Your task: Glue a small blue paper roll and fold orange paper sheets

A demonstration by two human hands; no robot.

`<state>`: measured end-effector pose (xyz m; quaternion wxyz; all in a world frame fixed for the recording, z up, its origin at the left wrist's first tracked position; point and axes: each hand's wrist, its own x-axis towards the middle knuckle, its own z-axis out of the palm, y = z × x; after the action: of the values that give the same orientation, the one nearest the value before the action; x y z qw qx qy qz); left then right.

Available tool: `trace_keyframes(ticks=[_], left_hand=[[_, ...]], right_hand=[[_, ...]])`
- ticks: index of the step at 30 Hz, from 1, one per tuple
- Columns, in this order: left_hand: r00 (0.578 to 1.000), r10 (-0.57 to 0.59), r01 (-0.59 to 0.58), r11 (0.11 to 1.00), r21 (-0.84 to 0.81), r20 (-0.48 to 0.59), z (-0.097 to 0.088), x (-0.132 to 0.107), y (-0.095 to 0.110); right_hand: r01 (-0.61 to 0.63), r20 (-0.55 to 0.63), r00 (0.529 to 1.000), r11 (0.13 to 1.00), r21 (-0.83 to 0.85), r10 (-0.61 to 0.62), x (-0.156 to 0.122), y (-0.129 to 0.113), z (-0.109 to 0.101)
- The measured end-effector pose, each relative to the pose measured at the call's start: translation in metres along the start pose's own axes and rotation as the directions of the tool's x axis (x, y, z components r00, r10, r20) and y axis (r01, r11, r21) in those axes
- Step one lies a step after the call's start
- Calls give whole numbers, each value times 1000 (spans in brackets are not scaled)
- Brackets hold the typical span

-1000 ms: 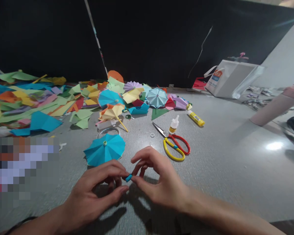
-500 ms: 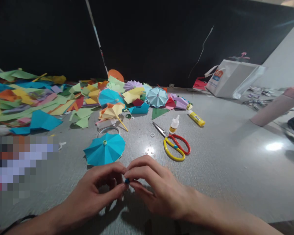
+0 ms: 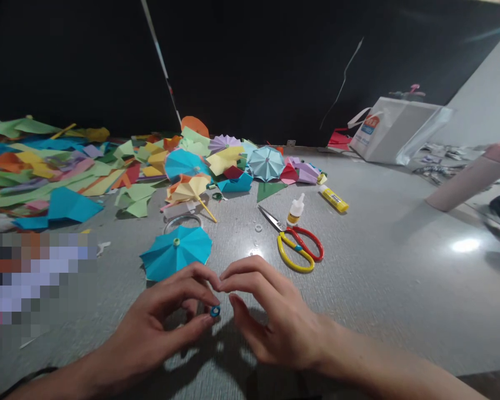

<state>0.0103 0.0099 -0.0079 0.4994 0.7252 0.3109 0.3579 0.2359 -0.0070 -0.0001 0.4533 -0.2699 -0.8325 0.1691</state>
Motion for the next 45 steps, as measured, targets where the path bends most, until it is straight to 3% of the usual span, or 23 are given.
trace_keyframes(ticks=[3,5,8,10,16,23,45], left_hand=[[999,50,-50,998,23,-12,-1,-1,-1],[998,63,-62,998,22,-24,-2,-2,-1],[996,70,-69,997,30,-50,-2,-3,-1],[995,72,-70,997,38,-63,-2,-3,-2],[998,49,-47,998,45,-48,-3,-4,-4],[999,33,-32,999,28,-38,-3,-5,-4],[998,61,-60,998,30,-34,-3,-4,-3]], right_hand=[[-74,25,997,996,42,73,2,-3,-1],[-202,47,979,976,81,199,4,-6,-1],[-436,132,900,872,222,416,8,-8,0],[-531,222,847,764,367,482,8,-6,1],[-623,374,773,504,598,513,4,5,3],[-653,441,733,353,670,518,1,12,2],[-677,493,709,288,678,504,5,12,-1]])
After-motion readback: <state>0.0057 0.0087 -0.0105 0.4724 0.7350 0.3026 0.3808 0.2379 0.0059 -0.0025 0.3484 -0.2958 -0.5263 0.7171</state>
